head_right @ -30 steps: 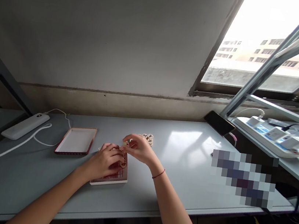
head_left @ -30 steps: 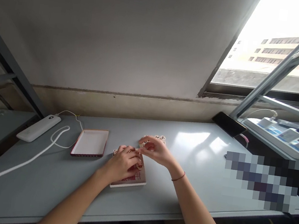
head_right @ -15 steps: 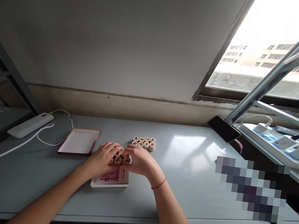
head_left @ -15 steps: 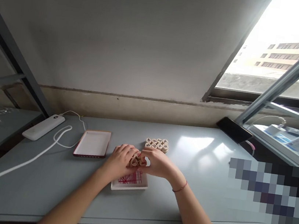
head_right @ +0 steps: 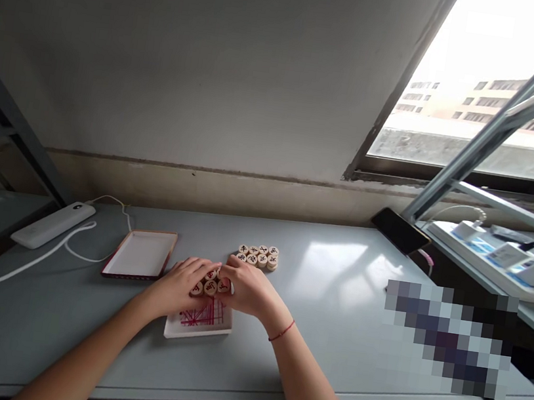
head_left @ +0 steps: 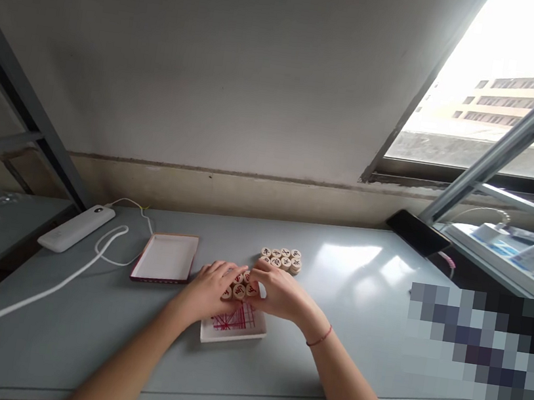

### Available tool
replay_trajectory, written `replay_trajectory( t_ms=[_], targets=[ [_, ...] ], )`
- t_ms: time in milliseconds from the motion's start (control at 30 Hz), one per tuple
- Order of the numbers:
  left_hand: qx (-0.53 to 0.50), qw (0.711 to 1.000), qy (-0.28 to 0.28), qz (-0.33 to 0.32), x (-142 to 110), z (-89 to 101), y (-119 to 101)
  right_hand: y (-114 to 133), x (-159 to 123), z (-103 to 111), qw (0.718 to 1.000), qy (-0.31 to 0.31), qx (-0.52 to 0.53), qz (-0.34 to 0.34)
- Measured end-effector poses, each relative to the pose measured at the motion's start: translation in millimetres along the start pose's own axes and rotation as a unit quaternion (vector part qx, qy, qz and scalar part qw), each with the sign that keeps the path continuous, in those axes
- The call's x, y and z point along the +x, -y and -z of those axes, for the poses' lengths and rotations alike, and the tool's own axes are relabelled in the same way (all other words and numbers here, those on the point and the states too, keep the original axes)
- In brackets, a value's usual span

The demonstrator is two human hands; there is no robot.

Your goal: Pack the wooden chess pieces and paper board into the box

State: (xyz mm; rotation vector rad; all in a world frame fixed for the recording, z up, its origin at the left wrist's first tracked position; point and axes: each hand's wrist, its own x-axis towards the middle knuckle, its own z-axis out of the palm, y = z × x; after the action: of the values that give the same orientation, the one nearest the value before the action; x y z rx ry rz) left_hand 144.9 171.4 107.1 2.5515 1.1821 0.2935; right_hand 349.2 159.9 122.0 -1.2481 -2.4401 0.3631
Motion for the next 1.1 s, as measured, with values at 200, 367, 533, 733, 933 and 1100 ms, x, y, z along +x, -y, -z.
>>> replay_trajectory(
  t_ms=[200,367,533,733,933,1100],
  targets=[
    [-0.019,0.999,0.024,0.014,0,6.8,-4,-18,1,5,0.994,-0.067,0.080,-0.039],
    [-0.024,0.999,0.033,0.004,-1,9.7,-5,-21,21,2,0.961,-0.122,-0.028,-0.246],
    [-0.013,1.000,-0.014,-0.010,-2,14.4,1,-9,50,-4,0.933,-0.027,-0.130,-0.334],
    [-0.008,0.999,-0.048,0.008,-2,17.4,13,-9,61,-8,0.919,0.031,-0.142,-0.365],
    [-0.013,0.997,-0.080,0.002,2,11.5,21,-3,61,-6,0.917,0.014,-0.140,-0.372],
    [-0.030,0.989,-0.146,-0.018,7,7.6,28,5,46,-5,0.955,-0.126,0.006,-0.269]
  ],
)
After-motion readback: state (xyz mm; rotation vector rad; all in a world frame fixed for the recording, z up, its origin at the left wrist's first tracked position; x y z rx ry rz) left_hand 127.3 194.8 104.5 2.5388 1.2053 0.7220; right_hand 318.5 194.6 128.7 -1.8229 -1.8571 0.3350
